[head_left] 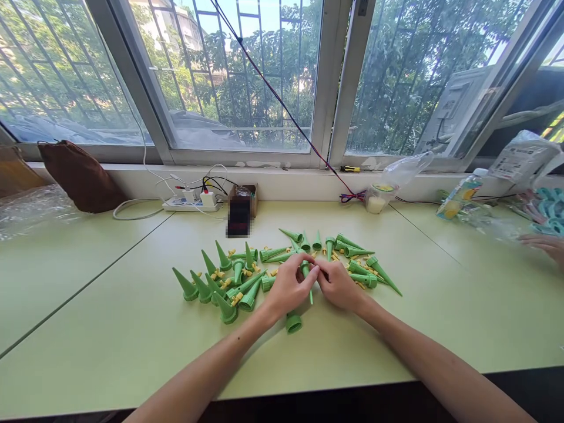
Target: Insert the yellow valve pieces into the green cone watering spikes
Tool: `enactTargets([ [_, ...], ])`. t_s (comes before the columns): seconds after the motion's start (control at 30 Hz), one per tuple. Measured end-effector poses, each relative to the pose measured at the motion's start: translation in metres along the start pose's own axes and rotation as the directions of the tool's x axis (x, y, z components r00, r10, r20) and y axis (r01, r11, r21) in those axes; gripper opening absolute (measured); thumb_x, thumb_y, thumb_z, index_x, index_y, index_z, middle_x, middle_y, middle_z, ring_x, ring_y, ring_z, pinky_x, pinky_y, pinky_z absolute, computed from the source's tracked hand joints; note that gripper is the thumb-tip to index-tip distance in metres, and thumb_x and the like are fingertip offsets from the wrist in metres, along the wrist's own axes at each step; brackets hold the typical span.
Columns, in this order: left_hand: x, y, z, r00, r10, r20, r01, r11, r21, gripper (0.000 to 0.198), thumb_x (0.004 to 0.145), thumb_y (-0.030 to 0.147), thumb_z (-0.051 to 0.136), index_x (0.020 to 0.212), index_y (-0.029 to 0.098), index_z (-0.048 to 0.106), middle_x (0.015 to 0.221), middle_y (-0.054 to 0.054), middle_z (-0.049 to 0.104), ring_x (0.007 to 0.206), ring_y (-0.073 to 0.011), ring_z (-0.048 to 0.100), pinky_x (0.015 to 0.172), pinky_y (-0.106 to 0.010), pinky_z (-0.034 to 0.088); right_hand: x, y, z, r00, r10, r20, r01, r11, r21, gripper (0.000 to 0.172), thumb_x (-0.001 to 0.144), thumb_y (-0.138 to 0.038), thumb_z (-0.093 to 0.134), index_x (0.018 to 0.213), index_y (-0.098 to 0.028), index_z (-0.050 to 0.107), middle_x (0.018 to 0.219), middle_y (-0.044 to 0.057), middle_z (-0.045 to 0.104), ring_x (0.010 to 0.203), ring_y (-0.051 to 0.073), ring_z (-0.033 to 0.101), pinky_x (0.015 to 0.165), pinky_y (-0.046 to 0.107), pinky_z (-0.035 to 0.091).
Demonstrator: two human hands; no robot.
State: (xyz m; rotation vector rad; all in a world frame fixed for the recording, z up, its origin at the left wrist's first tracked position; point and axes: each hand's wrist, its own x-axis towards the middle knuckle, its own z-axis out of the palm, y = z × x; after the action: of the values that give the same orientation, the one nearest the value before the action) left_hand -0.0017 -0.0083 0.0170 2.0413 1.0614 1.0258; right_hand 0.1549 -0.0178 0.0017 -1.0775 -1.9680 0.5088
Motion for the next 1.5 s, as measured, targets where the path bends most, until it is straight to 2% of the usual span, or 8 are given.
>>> enactTargets([
  [0.27, -0.0013, 0.0012, 0.0001, 0.999, 0.041, 0.027, -0.044, 0.994, 0.100, 0.019, 0.092, 0.031, 0.048, 0.097, 0.018, 0.062, 0.090, -0.005, 0.061, 0.071, -0.0154, 0.051, 0.066, -0.029, 0.041, 0.0005, 0.0038, 0.0011, 1.000, -0.004, 0.018, 0.004, 1.000, -0.028, 0.020, 0.088, -0.009, 0.042, 0.079, -0.016, 0.058, 0.061, -0.001, 0.056, 0.052, 0.012, 0.043, 0.054, 0.024, 0.031],
  [1.3, -0.0018, 0.0043, -0.0005, 0.996, 0.065, 0.061, -0.074, 0.983, 0.170, 0.016, 0.092, 0.028, 0.047, 0.097, 0.019, 0.059, 0.092, -0.005, 0.058, 0.080, -0.0179, 0.054, 0.070, -0.030, 0.042, -0.0001, 0.0042, 0.0001, 0.998, 0.023, 0.055, -0.021, 0.999, -0.042, 0.020, 0.085, -0.007, 0.042, 0.079, -0.018, 0.057, 0.065, 0.000, 0.060, 0.054, 0.013, 0.046, 0.055, 0.025, 0.034],
  [1.5, -0.0024, 0.0042, -0.0008, 0.995, 0.061, 0.073, -0.074, 0.978, 0.195, 0.016, 0.093, 0.028, 0.046, 0.097, 0.019, 0.058, 0.095, -0.005, 0.058, 0.084, -0.0187, 0.054, 0.074, -0.031, 0.043, -0.0002, 0.0019, -0.0014, 0.997, 0.030, 0.077, -0.026, 0.998, -0.057, 0.022, 0.086, -0.006, 0.040, 0.084, -0.017, 0.059, 0.066, 0.000, 0.060, 0.056, 0.013, 0.047, 0.057, 0.024, 0.035],
])
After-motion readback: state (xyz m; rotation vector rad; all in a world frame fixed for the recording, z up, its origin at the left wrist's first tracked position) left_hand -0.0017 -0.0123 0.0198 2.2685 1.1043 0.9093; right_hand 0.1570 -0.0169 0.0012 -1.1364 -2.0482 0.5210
